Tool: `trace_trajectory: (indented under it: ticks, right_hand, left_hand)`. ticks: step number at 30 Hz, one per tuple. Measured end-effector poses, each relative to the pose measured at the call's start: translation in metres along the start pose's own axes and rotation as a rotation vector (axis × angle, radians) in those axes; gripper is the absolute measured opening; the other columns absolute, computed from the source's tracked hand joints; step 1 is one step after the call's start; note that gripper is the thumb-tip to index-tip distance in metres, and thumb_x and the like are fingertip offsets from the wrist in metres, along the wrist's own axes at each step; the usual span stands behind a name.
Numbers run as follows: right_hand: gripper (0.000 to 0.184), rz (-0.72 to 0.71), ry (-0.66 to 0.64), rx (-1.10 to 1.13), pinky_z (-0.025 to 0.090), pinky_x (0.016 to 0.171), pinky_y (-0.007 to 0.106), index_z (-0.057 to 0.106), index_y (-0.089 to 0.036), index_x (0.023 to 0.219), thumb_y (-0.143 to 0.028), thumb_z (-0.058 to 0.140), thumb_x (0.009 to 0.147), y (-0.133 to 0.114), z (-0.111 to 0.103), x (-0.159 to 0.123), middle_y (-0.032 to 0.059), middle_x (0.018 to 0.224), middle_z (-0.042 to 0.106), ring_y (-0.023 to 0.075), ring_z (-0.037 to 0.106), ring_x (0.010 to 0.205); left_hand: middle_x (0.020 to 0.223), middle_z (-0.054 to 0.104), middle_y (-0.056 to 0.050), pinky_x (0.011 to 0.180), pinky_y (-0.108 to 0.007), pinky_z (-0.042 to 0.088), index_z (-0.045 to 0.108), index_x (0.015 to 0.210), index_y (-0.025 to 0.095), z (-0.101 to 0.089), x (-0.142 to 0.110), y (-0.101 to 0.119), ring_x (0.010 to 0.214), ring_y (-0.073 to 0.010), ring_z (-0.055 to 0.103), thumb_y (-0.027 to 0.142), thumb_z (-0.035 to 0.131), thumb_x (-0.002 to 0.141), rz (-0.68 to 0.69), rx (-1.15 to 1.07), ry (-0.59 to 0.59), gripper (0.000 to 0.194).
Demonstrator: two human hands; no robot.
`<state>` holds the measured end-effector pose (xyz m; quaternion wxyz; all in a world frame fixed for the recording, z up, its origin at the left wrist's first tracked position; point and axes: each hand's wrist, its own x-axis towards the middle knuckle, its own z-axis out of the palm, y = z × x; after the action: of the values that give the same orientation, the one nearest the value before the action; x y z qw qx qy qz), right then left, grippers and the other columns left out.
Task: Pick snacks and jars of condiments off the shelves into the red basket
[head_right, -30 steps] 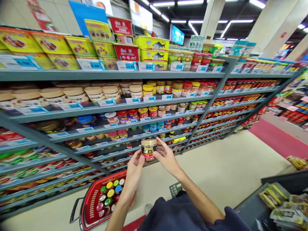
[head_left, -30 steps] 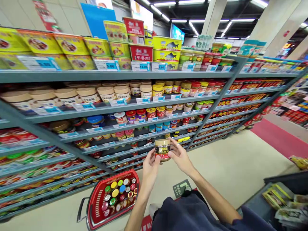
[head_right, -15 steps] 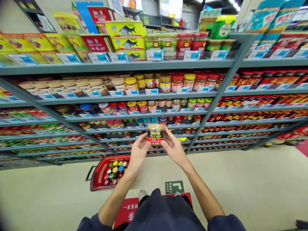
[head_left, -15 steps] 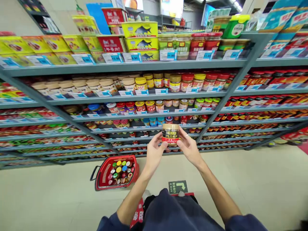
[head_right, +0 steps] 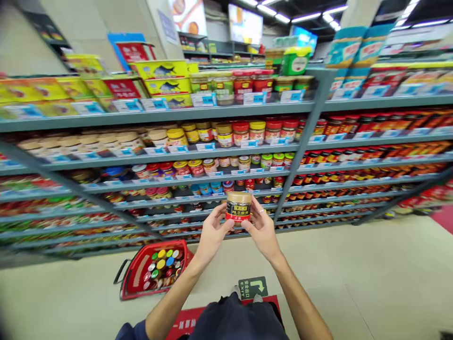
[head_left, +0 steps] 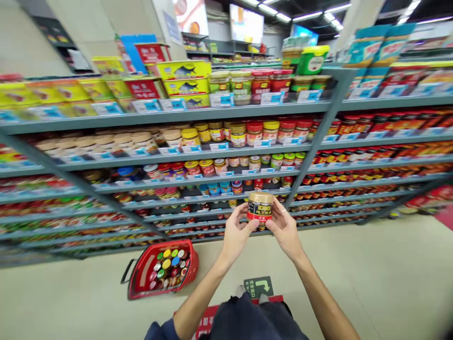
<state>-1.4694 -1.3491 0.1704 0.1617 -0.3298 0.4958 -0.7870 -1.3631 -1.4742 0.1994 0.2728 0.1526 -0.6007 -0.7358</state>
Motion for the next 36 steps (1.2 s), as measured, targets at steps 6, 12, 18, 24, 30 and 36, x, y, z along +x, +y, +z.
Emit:
trace_trajectory:
  ticks: [6,12,18,24,30,36]
  right_hand:
    - [0.079,-0.025,0.23,-0.13,0.047,0.123,0.045,0.056,-0.028,0.152,-0.037,0.09,0.082,-0.007,-0.021,-0.026,0.0111,0.157,0.057,0.0286,0.056,0.143]
    - [0.08,-0.016,0.253,-0.17,0.044,0.125,0.046,0.055,-0.029,0.153,-0.04,0.089,0.082,-0.012,-0.057,-0.044,0.0099,0.157,0.057,0.0278,0.056,0.143]
    - [0.081,0.017,0.196,-0.127,0.041,0.127,0.048,0.046,-0.029,0.16,-0.041,0.083,0.088,-0.014,-0.129,-0.05,0.0089,0.162,0.051,0.0278,0.052,0.148]
    - [0.073,0.1,0.043,-0.068,0.039,0.128,0.048,0.047,-0.03,0.16,-0.043,0.076,0.095,-0.033,-0.232,-0.07,0.0069,0.166,0.046,0.0281,0.048,0.151]
    - [0.077,0.203,0.026,-0.047,0.041,0.126,0.047,0.044,-0.029,0.162,-0.042,0.077,0.094,-0.043,-0.28,-0.091,0.0088,0.164,0.05,0.0273,0.052,0.148]
    - [0.077,0.199,-0.008,-0.028,0.043,0.125,0.045,0.045,-0.029,0.161,-0.041,0.078,0.093,-0.037,-0.291,-0.101,0.0093,0.163,0.05,0.0268,0.054,0.146]
  left_hand:
    - [0.133,0.069,-0.018,0.075,-0.029,0.06,0.063,0.136,0.017,0.02,0.0,-0.029,0.112,-0.0274,0.068,0.061,0.085,0.078,-0.089,-0.073,-0.161,0.076]
    - [0.135,0.07,-0.019,0.077,-0.033,0.062,0.063,0.141,0.016,0.058,-0.008,-0.042,0.113,-0.0302,0.071,0.06,0.084,0.079,-0.148,-0.047,-0.202,0.079]
    - [0.141,0.067,-0.02,0.08,-0.031,0.062,0.063,0.139,0.013,0.127,-0.011,-0.058,0.121,-0.03,0.068,0.052,0.089,0.077,-0.132,-0.011,-0.141,0.078]
    - [0.136,0.067,-0.02,0.07,-0.029,0.06,0.063,0.134,0.011,0.217,-0.034,-0.096,0.105,-0.0249,0.069,0.049,0.091,0.074,-0.157,-0.033,-0.03,0.076]
    - [0.134,0.069,-0.018,0.075,-0.031,0.061,0.065,0.132,0.013,0.264,-0.063,-0.123,0.106,-0.0246,0.069,0.046,0.091,0.076,-0.227,-0.052,0.061,0.07]
    - [0.14,0.067,-0.02,0.078,-0.031,0.06,0.064,0.135,0.013,0.267,-0.072,-0.129,0.106,-0.0243,0.07,0.046,0.091,0.075,-0.239,-0.026,0.07,0.074]
